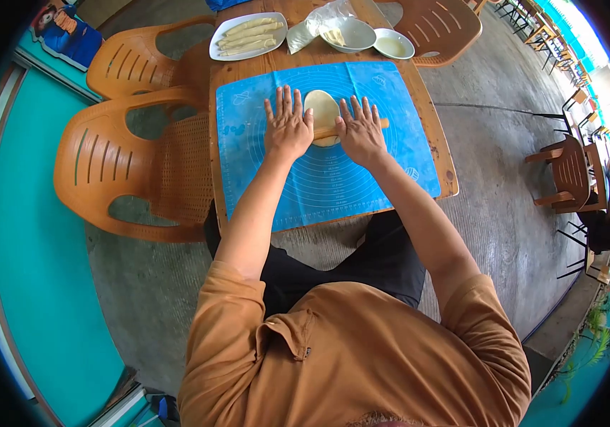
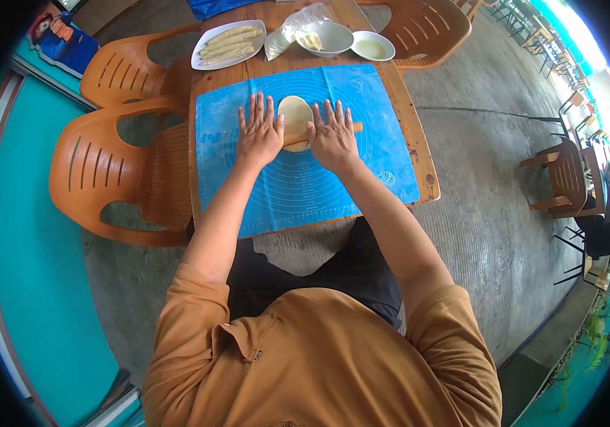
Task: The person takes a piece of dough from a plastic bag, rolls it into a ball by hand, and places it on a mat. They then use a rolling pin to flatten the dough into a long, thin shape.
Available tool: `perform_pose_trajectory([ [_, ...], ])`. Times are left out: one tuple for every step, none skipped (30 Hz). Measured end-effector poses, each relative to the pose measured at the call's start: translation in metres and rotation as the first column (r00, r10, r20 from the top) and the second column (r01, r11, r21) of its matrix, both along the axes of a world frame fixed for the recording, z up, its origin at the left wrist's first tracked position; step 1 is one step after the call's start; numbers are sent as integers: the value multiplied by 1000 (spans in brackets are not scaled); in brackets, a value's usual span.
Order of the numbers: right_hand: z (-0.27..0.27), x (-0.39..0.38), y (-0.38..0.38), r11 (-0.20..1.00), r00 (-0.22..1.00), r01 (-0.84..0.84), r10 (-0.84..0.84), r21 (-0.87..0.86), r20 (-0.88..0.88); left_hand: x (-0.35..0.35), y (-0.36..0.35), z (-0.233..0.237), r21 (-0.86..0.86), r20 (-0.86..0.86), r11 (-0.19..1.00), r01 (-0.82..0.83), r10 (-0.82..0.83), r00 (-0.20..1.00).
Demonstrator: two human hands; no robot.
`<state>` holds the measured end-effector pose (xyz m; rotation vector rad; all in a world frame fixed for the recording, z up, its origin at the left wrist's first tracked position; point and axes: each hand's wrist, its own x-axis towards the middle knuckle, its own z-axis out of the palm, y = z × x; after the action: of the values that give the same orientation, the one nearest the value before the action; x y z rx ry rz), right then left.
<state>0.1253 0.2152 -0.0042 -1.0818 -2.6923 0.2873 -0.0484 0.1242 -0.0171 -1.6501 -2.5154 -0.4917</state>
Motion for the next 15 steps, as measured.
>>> perform_pose_trajectory([
  [1,3,-1,1000,1000,-18,18,2,-4,2,-2,0,12,3,1000,2,-2,1000],
  [1,6,-3,999,999,-35,35,4,-8,4,-4,-1,6,4,1000,7,-7,1000],
  [1,10,-3,1000,1000,-30,30,-2,-7,6,-6,-2,37,-4,999,7,-7,1000],
  [0,13,-3,998,999,-54,54,-15,-4,8,-8,-4,67,-11,998,7,-7,1000],
  [0,16,-4,997,997,-78,78,-27,-3,9,-10,-5,61,-10,998,13,-12,1000],
  [-1,20,-5,997,997,-72,72,-32,-2,11,-12,-5,78,-40,997,19,-16,999],
  [-1,23,-5,995,996,-87,87,-42,-3,12,-14,-6,95,-69,995,25,-19,997],
  [-1,26,-6,993,995,-102,102,-52,-4,14,-15,-6,91,-67,995,31,-25,997],
  [0,29,-9,994,995,-95,95,-56,-4,15,-17,-6,87,-64,995,39,-34,997],
  [3,32,-12,993,995,-102,101,-67,-9,16,-19,-4,85,-63,995,48,-42,997],
  [5,33,-14,991,994,-109,108,-77,-15,18,-20,-3,83,-63,995,54,-48,997],
  [5,35,-15,991,995,-104,103,-79,-15,19,-23,-2,85,-19,994,63,-62,998],
  [4,37,-16,991,994,-109,108,-81,-16,20,-24,-1,86,24,994,73,-75,997],
  [3,39,-17,990,993,-114,113,-85,-18,21,-26,-1,82,23,993,80,-82,996],
  [3,41,-18,990,994,-106,105,-92,-21,22,-29,0,56,33,995,78,-80,996],
])
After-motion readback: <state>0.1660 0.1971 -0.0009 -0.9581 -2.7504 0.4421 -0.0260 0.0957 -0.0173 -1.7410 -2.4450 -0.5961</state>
